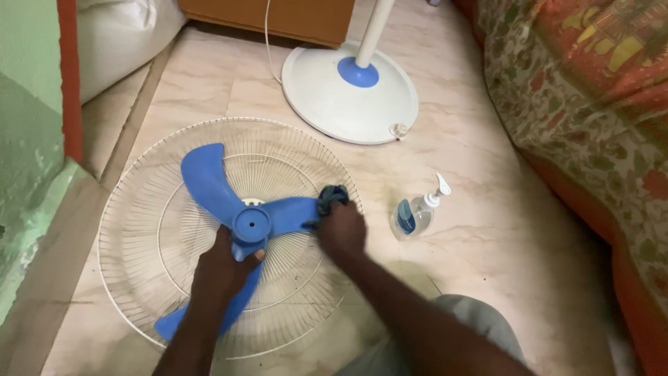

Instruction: The person cleans blue fan blades by hand using a cloth. They apply a liquid cleaner from a bottle to the cloth and wipe the surface of each blade and the central hub while sitting on the floor.

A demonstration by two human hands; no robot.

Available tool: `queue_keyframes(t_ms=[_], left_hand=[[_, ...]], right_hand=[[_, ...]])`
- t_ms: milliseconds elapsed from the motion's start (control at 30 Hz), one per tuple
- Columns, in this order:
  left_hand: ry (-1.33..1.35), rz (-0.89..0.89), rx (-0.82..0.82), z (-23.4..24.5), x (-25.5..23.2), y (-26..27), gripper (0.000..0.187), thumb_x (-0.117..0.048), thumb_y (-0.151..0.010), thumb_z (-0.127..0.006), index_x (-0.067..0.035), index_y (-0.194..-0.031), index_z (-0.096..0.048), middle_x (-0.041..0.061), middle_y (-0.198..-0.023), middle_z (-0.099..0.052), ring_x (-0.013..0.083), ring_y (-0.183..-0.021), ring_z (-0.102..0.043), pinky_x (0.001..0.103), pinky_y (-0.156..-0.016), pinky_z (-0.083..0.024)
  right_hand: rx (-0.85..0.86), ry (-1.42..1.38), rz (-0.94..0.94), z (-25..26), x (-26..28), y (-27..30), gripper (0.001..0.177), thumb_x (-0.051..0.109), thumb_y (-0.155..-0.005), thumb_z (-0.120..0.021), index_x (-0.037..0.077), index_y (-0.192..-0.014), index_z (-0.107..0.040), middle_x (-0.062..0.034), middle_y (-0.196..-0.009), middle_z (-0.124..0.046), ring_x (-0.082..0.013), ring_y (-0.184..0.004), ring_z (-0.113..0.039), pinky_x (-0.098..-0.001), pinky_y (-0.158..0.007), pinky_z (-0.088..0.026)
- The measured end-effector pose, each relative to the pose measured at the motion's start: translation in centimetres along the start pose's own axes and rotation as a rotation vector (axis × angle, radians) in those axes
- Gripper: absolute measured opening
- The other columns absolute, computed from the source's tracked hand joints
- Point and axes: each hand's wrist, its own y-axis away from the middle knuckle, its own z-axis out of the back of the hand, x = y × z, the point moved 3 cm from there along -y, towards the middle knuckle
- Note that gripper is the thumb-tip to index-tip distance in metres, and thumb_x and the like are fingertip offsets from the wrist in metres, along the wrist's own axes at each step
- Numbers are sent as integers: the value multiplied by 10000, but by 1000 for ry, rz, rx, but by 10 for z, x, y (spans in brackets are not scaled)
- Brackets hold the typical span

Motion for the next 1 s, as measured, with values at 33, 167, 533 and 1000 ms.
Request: queue_keyframes(t_ms=[33, 167, 533, 1000], left_hand=[[-1, -5, -2, 1, -3, 0, 970, -475, -754, -804, -218, -1566, -339, 228, -1163, -742, 452, -1088, -712, 520, -932, -565], [-10, -32, -24, 8, -10, 9, 1024, -459, -766, -790, -162, -1596, -268, 249, -1089, -743, 475, -1020, -712, 543, -874, -569], [-882, -233, -252, 31, -83, 43, 1059, -469, -761, -826, -81, -1575, -271, 175, -1624, -223, 361, -1519, -198, 606, -1171, -292], [-465, -352, -23, 14, -65, 33, 1031, -295, -636, -948, -135, -1516, -434, 192, -1675, -229, 427, -1473, -264, 447, -1166, -332]], right_hand=[[-77, -132, -64, -16, 11, 1, 275, 153, -837, -698, 40, -1087, -688, -217, -1084, -648, -397, -900, -693, -508, -794, -563], [-125, -431, 186, -56, 71, 27, 356, 80, -847, -654, 25, -1196, -689, -257, -1102, -633, -442, -983, -657, -498, -872, -543], [147, -149, 417, 10, 48, 36, 347, 105, -829, -626, 81, -1164, -712, -243, -1066, -641, -446, -913, -662, -520, -822, -549], [-102, -340, 267, -39, 61, 11, 265, 106, -837, -636, 49, -1085, -708, -231, -1034, -686, -428, -955, -665, -509, -855, -538]])
